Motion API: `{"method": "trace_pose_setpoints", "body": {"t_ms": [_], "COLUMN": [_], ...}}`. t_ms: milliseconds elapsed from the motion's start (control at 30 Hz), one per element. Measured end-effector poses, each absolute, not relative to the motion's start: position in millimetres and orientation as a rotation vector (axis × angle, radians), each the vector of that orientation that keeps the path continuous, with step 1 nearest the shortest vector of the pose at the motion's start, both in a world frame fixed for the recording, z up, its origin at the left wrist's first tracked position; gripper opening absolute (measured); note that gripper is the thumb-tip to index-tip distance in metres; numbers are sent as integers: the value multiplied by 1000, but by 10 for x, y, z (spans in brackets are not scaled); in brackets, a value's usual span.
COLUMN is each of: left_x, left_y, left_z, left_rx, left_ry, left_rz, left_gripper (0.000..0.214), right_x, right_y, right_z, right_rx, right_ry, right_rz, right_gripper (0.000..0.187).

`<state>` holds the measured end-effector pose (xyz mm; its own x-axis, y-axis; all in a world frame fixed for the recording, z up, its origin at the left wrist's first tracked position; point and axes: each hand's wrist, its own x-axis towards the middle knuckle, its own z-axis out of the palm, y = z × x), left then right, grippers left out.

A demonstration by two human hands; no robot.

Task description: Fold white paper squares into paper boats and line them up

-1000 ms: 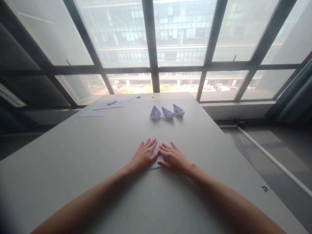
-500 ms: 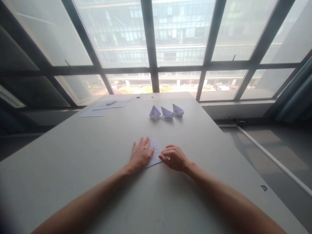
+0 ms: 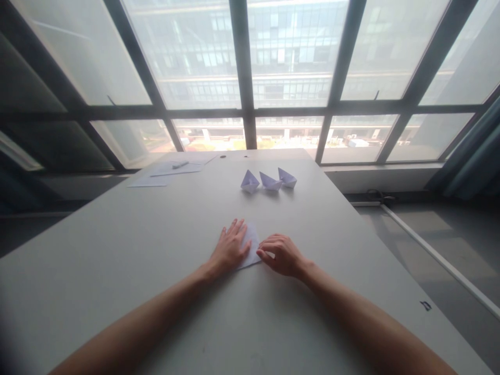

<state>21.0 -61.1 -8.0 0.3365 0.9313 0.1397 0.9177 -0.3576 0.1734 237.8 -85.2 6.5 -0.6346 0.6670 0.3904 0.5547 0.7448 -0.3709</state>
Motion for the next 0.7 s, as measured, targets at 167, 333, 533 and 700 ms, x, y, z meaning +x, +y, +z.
{"method": "trace_pose_setpoints", "body": {"t_ms": [167, 333, 533, 700], "left_x": [190, 170, 175, 174], "left_y": [-632, -643, -659, -660], "left_z": [-66, -54, -24, -26], "left_rx": [2594, 2649, 2706, 2720], "left_ry": [1560, 1460, 1321, 1278], "left_rz": [295, 273, 245, 258], "left_gripper": [60, 63, 65, 66], "right_x": [2352, 2342, 2326, 2328], "right_y": [-841, -824, -824, -818], "right_z": [80, 61, 30, 22], "right_rx": [-984, -1166, -1240, -1270], "right_ry": [-2520, -2611, -2573, -2555], "right_rz": [311, 329, 319, 322], "right_gripper": [38, 61, 69, 71]}}
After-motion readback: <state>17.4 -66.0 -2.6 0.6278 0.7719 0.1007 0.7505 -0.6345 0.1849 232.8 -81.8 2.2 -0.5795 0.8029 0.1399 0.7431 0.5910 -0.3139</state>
